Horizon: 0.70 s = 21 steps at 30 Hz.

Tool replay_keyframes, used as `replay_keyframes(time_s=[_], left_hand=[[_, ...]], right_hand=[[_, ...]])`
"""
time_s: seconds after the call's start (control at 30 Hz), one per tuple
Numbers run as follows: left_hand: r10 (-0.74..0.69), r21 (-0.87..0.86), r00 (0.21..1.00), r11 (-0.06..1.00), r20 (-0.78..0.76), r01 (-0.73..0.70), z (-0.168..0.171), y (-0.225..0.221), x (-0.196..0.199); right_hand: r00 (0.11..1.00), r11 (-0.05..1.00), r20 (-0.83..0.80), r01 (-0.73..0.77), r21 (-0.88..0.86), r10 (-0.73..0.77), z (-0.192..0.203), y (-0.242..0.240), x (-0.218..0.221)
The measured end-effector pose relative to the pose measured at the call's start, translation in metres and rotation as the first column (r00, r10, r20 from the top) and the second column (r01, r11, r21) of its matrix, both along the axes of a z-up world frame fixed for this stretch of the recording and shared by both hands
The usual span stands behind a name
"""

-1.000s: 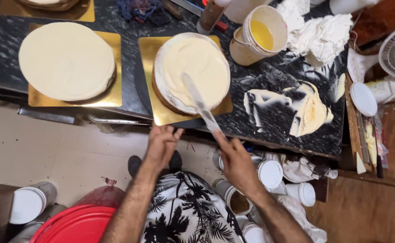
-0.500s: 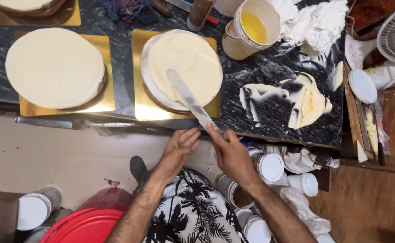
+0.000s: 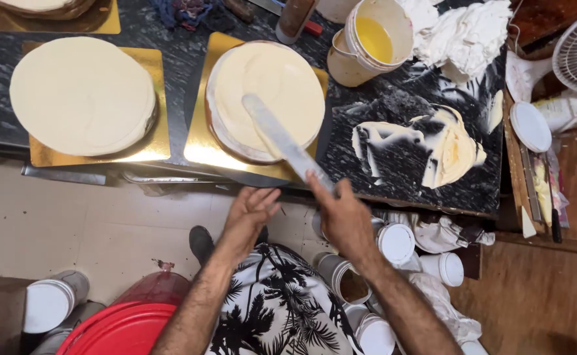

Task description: The person uses a spatula to spread and smooth cream over several round cakes on a workspace, repeatedly picking up more cream from the table and applying it to the tops and sides of the cakes.

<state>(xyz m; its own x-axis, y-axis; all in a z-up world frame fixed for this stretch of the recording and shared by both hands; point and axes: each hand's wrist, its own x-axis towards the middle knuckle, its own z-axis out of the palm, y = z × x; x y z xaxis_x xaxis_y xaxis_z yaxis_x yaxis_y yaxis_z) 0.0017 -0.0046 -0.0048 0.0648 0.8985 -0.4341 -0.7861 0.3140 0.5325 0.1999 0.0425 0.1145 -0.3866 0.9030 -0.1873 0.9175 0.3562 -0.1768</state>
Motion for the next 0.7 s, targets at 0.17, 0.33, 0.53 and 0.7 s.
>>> replay_keyframes(time_s=[0.17, 0.33, 0.53, 0.7], left_hand=[[0.265, 0.089, 0.956, 0.963, -0.129, -0.255, 0.005, 0.000, -0.044], [0.046, -0.095, 0.998, 0.994, -0.036, -0.049, -0.001, -0.006, -0.007], [0.174, 0.010, 0.984, 0.985, -0.033, -0.174, -0.017, -0.004, -0.028], [0.169, -0.061, 0.980, 0.982, -0.107, -0.176, -0.006, -0.006, -0.036]], right_hand=[[0.998, 0.987, -0.063, 0.041, 0.156, -0.031, 0.012, 0.019, 0.037], [0.977, 0.994, -0.211, -0.009, -0.111, -0.014, -0.012, -0.018, 0.015], [0.988, 0.980, 0.153, -0.023, 0.200, -0.008, -0.007, 0.009, 0.010], [0.985, 1.000, -0.170, 0.023, 0.012, -0.021, -0.001, -0.001, 0.041]])
